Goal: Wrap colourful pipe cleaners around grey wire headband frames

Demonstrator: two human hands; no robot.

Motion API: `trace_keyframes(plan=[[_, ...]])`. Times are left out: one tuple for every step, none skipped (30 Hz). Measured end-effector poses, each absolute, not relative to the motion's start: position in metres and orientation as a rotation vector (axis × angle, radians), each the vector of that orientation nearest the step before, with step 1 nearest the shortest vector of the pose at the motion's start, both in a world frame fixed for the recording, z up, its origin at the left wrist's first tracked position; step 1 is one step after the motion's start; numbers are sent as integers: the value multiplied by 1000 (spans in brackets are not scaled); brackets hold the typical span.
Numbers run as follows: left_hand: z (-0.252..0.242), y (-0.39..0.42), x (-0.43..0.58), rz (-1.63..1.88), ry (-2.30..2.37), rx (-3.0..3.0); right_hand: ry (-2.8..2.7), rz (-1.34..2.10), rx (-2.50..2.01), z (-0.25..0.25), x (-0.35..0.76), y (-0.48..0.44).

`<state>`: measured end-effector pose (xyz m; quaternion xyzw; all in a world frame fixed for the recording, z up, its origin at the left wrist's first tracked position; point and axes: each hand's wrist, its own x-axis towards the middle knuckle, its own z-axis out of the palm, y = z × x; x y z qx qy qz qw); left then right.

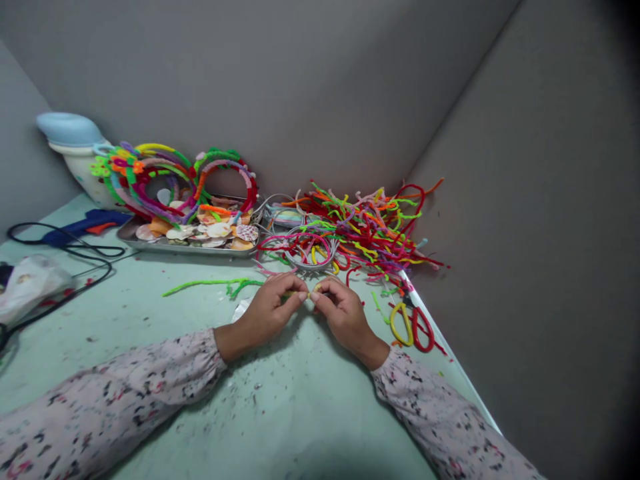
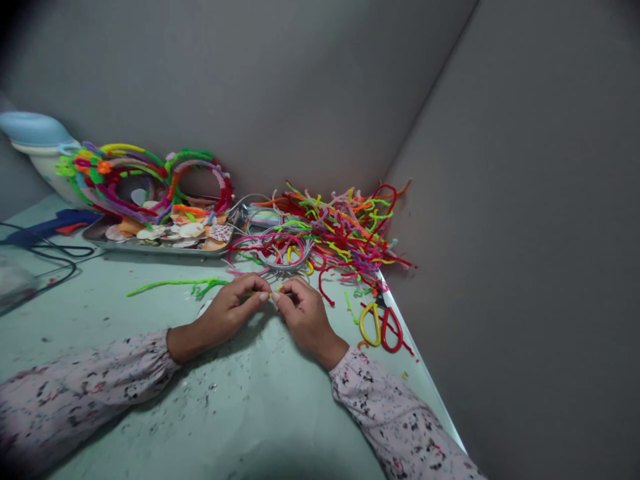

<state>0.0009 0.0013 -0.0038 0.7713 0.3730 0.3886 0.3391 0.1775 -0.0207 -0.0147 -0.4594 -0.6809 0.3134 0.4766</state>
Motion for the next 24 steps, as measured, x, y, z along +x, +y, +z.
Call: trace_keyframes(plan=[[-4,1,1,1012,968,2011,-1660,777,-1123,-14,177,-21],[-3,1,1,1013,964,2012,-1655,787,-1123,-13,177,-21],[-3,1,2,1014,959,2014,-1652,797,-1124,-12,177,-21],[-3,1,2,1013,954,2015,-1649,807,-1123,-12,177,-22],[-3,1,2,1012,950,2017,-1645,818,-1123,-11,177,-22],[-2,1,2,1011,948,2018,-1641,827,-1122,-11,177,-22],[-2,1,3,1011,949,2019,-1638,836,-1123,-11,177,-22],[-2,1,2,1010,952,2019,-1636,841,-1124,-11,177,-22],[-2,0,2,1010,958,2017,-1636,842,-1126,-11,177,-22],[-2,0,2,1012,967,2012,-1640,836,-1128,-12,177,-21],[-2,0,2,1012,979,2004,-1647,824,-1131,-12,177,-21],[-2,0,2,1010,991,1995,-1655,808,-1133,-13,177,-21],[-2,0,2,1009,1001,1985,-1665,789,-1134,-13,177,-21],[-3,0,2,1008,1009,1977,-1675,770,-1135,-14,177,-20],[-3,1,2,1005,1013,1973,-1684,755,-1136,-14,177,-20],[-4,1,2,1002,1015,1973,-1690,744,-1136,-14,177,-20],[-4,1,2,999,1016,1977,-1695,737,-1136,-14,177,-20],[-4,1,2,996,1016,1984,-1697,735,-1135,-13,177,-20],[-5,2,2,994,1015,1993,-1697,739,-1136,-13,177,-21],[-5,2,2,995,1014,2004,-1695,746,-1137,-13,177,-21],[-5,2,2,995,1012,2015,-1692,756,-1139,-12,178,-21],[-5,2,2,995,1005,2025,-1688,767,-1142,-12,178,-21],[-5,2,2,992,997,2035,-1683,778,-1144,-12,178,-21],[-5,2,2,987,988,2044,-1676,788,-1146,-12,178,-21]])
